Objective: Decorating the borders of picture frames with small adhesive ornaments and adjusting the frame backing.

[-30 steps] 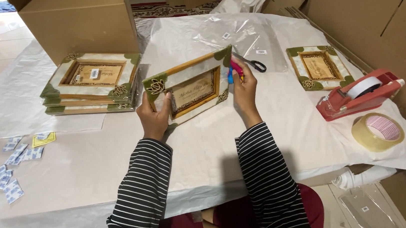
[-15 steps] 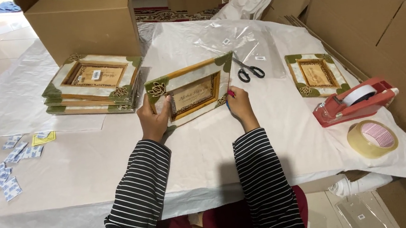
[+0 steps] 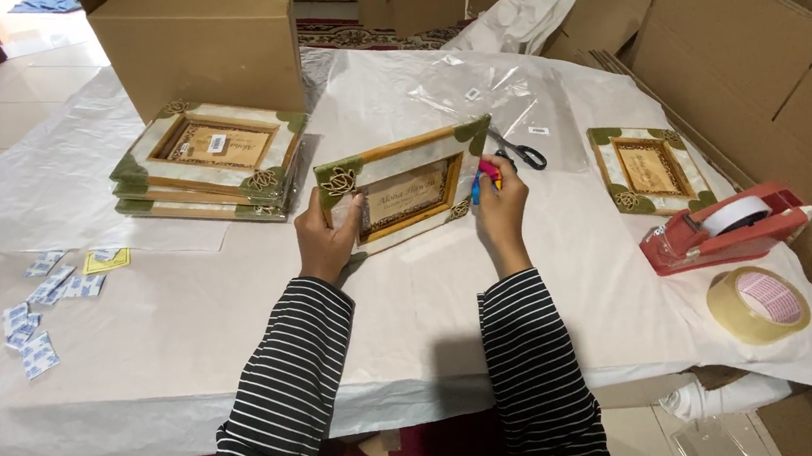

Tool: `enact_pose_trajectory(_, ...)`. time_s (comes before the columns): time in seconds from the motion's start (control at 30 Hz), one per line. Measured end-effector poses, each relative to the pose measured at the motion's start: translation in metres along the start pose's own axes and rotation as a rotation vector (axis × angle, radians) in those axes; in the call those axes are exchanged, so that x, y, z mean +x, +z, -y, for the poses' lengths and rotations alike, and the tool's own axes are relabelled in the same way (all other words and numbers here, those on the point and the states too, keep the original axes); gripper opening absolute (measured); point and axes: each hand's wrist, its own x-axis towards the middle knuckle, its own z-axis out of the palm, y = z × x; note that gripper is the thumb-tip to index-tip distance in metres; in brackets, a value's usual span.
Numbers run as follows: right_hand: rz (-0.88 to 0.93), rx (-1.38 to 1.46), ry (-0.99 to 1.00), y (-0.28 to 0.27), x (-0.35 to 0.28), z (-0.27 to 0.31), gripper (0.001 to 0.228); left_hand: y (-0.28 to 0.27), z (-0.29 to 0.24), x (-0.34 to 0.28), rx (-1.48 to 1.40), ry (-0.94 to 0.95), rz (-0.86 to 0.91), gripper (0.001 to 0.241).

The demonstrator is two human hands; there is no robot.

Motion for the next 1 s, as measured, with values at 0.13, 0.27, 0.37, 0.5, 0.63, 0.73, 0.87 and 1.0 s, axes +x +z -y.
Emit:
enact_pose_trajectory(0.13,-0.062,0.144,-0.074,-0.001,-0.001,0.028,0.032,0.002,0.003,-0.001,0.003,0.017,-0.006,0.021)
enact_pose_trajectory(0.27,-0.097,0.195,-0.143,0.003,0.0,0.029,0.034,0.001,0.008,-0.002,0.014,0.015,0.006,0.021)
enact_pose_trajectory(0.37,-0.087,0.191,-0.153,0.006,0.003,0.021,0.034,0.002,0.008,-0.003,0.009,0.008,0.009,0.022)
enact_pose_trajectory(0.5,-0.062,0.192,-0.103,0.006,0.004,0.015,0.033,0.001,0.003,-0.002,0.013,0.012,0.01,0.022)
enact_pose_trajectory(0.63,-0.076,0.172,-0.073,0.01,0.008,0.001,0.03,-0.001,0.003,-0.003,0.001,0.012,0.012,0.022)
enact_pose_trajectory(0.73,-0.085,0.106,-0.066,0.012,0.013,-0.017,0.031,-0.004,-0.004,-0.001,0.01,0.005,0.003,0.023)
enact_pose_trajectory(0.87,-0.077,0.077,-0.072,0.013,0.01,-0.014,0.031,-0.005,-0.014,0.0,0.001,0.005,-0.002,0.022)
enact_pose_trajectory(1.0,-0.06,0.051,-0.066,0.016,0.011,-0.017,0.029,-0.006,-0.016,-0.001,-0.009,0.0,-0.014,0.021)
